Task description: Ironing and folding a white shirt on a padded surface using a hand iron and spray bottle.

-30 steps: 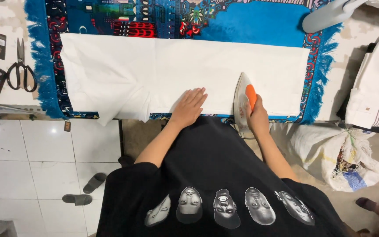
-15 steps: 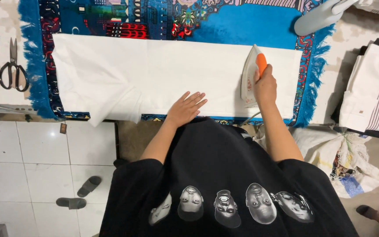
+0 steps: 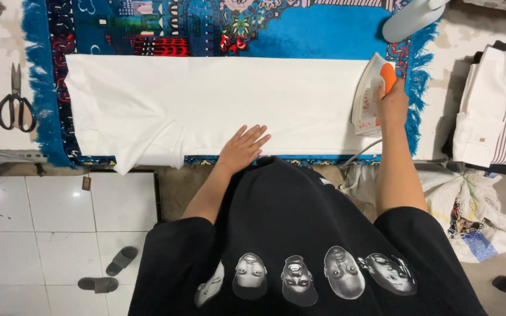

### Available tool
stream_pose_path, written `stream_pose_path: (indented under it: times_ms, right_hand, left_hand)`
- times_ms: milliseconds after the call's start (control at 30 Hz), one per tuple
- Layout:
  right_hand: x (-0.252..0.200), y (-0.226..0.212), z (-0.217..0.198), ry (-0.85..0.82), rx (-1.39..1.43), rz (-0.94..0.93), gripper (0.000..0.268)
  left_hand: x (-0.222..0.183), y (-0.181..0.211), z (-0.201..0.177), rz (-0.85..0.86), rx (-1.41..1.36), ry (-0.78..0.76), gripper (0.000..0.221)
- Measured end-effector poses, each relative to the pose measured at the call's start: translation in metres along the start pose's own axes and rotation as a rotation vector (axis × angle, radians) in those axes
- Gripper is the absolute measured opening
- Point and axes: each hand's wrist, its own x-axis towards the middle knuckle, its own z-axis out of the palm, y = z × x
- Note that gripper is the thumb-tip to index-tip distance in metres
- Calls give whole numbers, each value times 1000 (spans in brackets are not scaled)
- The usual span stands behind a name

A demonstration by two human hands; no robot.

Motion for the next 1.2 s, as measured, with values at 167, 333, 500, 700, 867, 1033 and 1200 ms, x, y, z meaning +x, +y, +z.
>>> stream_pose_path:
  times_ms: [167, 333, 500, 700, 867, 1033, 1200]
  right_hand:
    - [-17, -8, -21, -156, 75, 69, 44]
    - [-52, 4, -26, -243, 33, 88, 48]
    - [-47, 8, -31, -118, -57, 138, 39]
    - [3, 34, -19, 0, -105, 173, 32]
    - [6, 45, -29, 3, -53, 198, 32]
    - [-4, 64, -37, 8, -83, 243, 35]
    - [-4, 76, -36, 104, -69, 214, 28]
  left_hand:
    - [-1, 1, -1, -19, -26, -23, 53]
    - [-1, 1, -1, -21, -23, -32, 54]
    - [0, 2, -3, -28, -31, -26, 53]
    - [0, 2, -5, -26, -8, -41, 53]
    - [0, 3, -9, -23, -18, -37, 54]
    - [0, 4, -9, -33, -32, -69, 54]
    - [0, 3, -5, -37, -12, -46, 58]
